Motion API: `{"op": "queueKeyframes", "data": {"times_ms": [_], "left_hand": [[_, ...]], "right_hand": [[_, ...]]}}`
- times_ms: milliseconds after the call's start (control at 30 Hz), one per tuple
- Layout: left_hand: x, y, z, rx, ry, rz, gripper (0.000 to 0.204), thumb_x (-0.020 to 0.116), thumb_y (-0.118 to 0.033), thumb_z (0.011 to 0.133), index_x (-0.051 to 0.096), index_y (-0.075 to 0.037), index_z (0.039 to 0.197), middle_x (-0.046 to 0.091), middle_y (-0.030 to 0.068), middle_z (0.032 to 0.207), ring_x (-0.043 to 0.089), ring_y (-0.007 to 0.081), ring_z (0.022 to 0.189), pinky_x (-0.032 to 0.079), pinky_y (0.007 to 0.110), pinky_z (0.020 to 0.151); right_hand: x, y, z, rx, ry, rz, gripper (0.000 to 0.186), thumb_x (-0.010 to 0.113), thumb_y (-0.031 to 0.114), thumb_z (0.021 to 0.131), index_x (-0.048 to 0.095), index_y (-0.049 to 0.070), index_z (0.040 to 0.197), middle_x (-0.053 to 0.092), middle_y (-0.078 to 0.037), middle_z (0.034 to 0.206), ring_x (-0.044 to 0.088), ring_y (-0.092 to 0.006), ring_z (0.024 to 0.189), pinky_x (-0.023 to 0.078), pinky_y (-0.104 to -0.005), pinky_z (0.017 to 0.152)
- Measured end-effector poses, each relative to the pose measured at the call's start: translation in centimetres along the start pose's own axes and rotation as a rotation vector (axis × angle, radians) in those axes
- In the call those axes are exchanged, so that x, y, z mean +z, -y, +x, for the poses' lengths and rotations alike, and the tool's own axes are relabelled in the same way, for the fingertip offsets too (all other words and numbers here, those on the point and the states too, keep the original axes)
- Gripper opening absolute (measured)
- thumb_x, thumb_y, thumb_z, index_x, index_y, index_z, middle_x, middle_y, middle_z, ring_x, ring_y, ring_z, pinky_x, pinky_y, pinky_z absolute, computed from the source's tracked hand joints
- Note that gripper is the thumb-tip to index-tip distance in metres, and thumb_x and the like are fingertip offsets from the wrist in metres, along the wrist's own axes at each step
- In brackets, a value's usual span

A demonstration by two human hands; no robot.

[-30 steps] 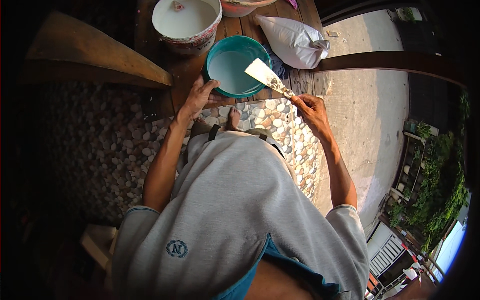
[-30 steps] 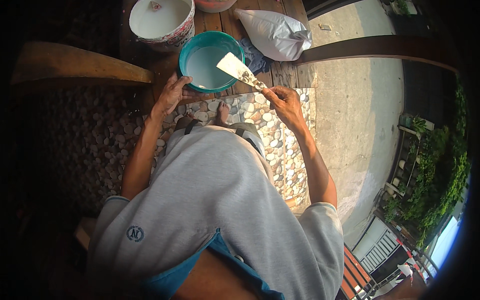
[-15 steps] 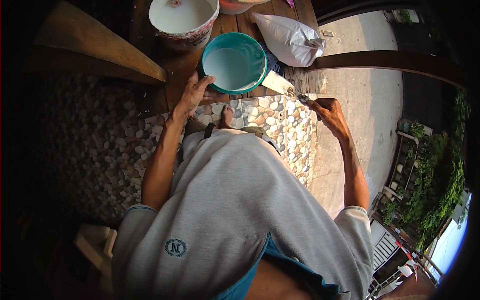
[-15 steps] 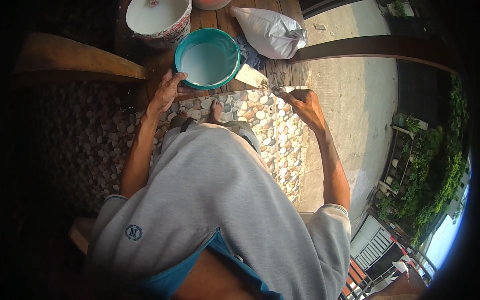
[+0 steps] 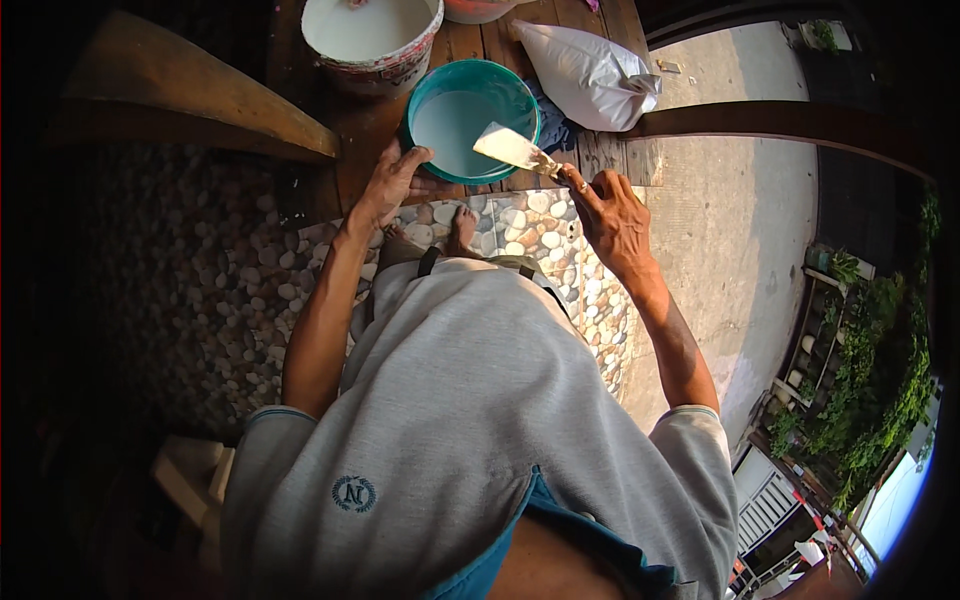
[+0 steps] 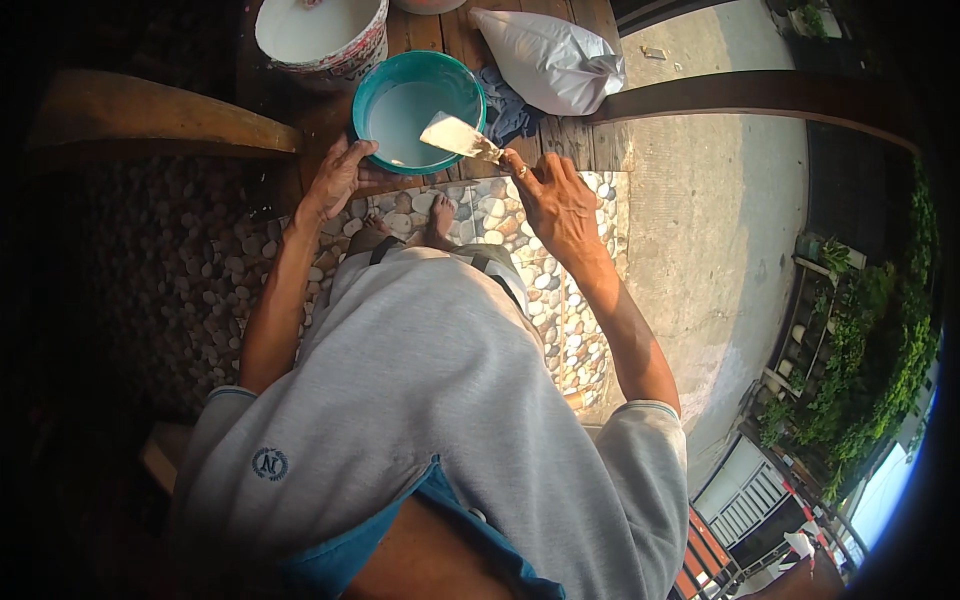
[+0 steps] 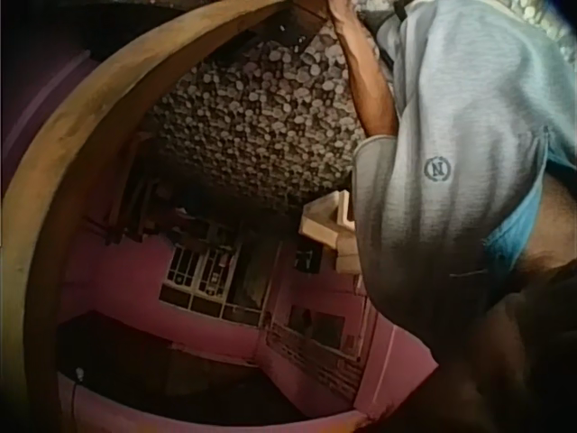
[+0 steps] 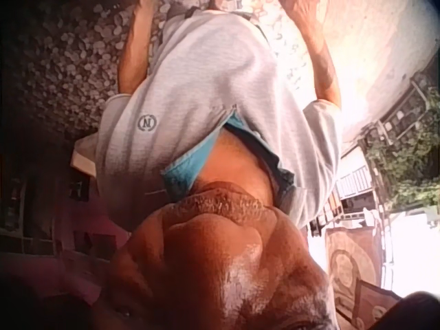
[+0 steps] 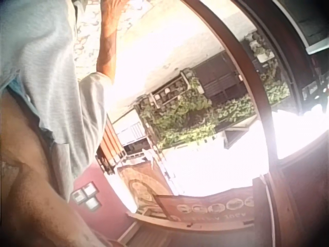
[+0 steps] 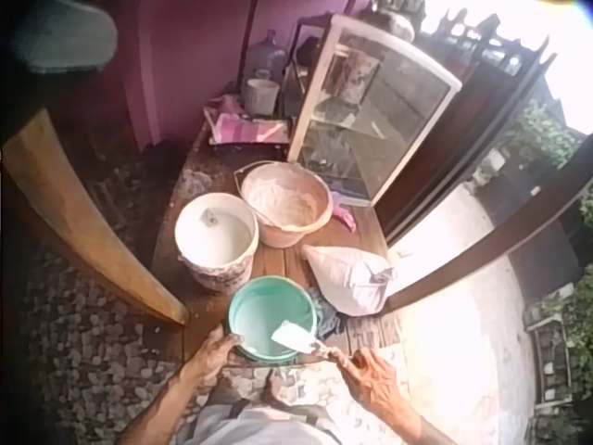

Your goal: The person mixes paint in a bucket using a spatula, stirring the white liquid and wiping the tool against the side of the container.

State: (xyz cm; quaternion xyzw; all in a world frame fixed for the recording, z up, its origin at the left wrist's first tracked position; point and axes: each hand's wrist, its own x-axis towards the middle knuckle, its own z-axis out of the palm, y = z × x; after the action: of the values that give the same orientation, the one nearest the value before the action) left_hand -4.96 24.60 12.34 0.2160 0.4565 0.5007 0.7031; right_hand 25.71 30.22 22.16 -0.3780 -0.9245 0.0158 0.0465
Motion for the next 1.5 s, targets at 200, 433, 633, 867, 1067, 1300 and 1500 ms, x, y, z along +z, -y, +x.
{"op": "queueKeyframes", "data": {"times_ms": [200,433,633,867,1067,1300,1500], "left_hand": [[-0.2,0.5,0.2,0.021,-0.062,0.022,0.052,0.057,-0.023,0.094,0.033,0.0,0.135,0.053,0.0148,0.121,0.064,0.0275,0.101,0.061,0.041,0.08],[0.1,0.3,0.3,0.025,-0.018,0.013,0.053,0.056,-0.024,0.095,0.032,0.0,0.136,0.055,0.0159,0.118,0.067,0.0269,0.094,0.062,0.04,0.078],[-0.2,0.6,0.1,0.022,-0.053,0.031,0.056,0.058,-0.025,0.094,0.032,0.0,0.136,0.058,0.0169,0.116,0.068,0.0255,0.094,0.062,0.04,0.076],[-0.1,0.1,-0.2,0.006,-0.028,0.017,0.053,0.059,-0.025,0.093,0.034,0.002,0.132,0.058,0.0172,0.116,0.068,0.0261,0.093,0.062,0.04,0.078],[0.0,0.3,0.2,0.01,-0.04,0.037,0.053,0.054,-0.021,0.095,0.029,-0.001,0.137,0.054,0.0176,0.123,0.065,0.0286,0.101,0.062,0.042,0.079],[1.2,-1.7,-0.9,-0.073,-0.029,0.07,0.06,0.055,-0.025,0.095,0.024,-0.006,0.143,0.055,0.0168,0.124,0.067,0.0285,0.096,0.06,0.041,0.078],[1.6,-2.1,-1.5,-0.049,-0.048,0.149,0.056,0.057,-0.028,0.096,0.032,-0.004,0.14,0.055,0.0145,0.123,0.067,0.0215,0.093,0.059,0.034,0.075]], "right_hand": [[-5.0,-2.2,-1.2,-0.06,0.069,-0.124,0.05,0.066,0.011,0.084,0.055,0.019,0.133,0.049,-0.006,0.086,0.052,-0.02,0.077,0.047,-0.0331,0.061],[-10.6,-2.8,3.1,0.048,0.141,0.044,0.021,0.066,0.017,0.087,0.072,0.013,0.106,0.055,-0.004,0.073,0.057,-0.0197,0.066,0.047,-0.0335,0.058],[-9.1,0.2,8.6,-0.269,0.333,0.022,0.014,0.063,0.013,0.086,0.073,0.01,0.096,0.063,-0.012,0.08,0.065,-0.0243,0.077,0.051,-0.0378,0.064],[-6.6,-0.7,13.4,-0.451,0.076,-0.196,0.013,0.068,0.006,0.08,0.073,0.004,0.091,0.063,-0.014,0.08,0.065,-0.0242,0.077,0.053,-0.037,0.062],[-5.5,-0.3,12.8,-0.36,0.159,-0.139,0.017,0.056,0.016,0.086,0.07,0.007,0.082,0.062,-0.016,0.088,0.062,-0.0298,0.087,0.05,-0.0413,0.072],[-1.1,0.2,13.2,-0.213,0.192,0.092,0.012,0.055,0.008,0.081,0.057,0.0,0.072,0.057,-0.02,0.061,0.063,-0.0371,0.06,0.049,-0.0472,0.055],[2.1,0.8,13.9,-0.185,0.124,0.242,0.018,0.051,0.011,0.083,0.06,-0.002,0.075,0.062,-0.024,0.069,0.065,-0.0404,0.067,0.053,-0.047,0.062]]}}
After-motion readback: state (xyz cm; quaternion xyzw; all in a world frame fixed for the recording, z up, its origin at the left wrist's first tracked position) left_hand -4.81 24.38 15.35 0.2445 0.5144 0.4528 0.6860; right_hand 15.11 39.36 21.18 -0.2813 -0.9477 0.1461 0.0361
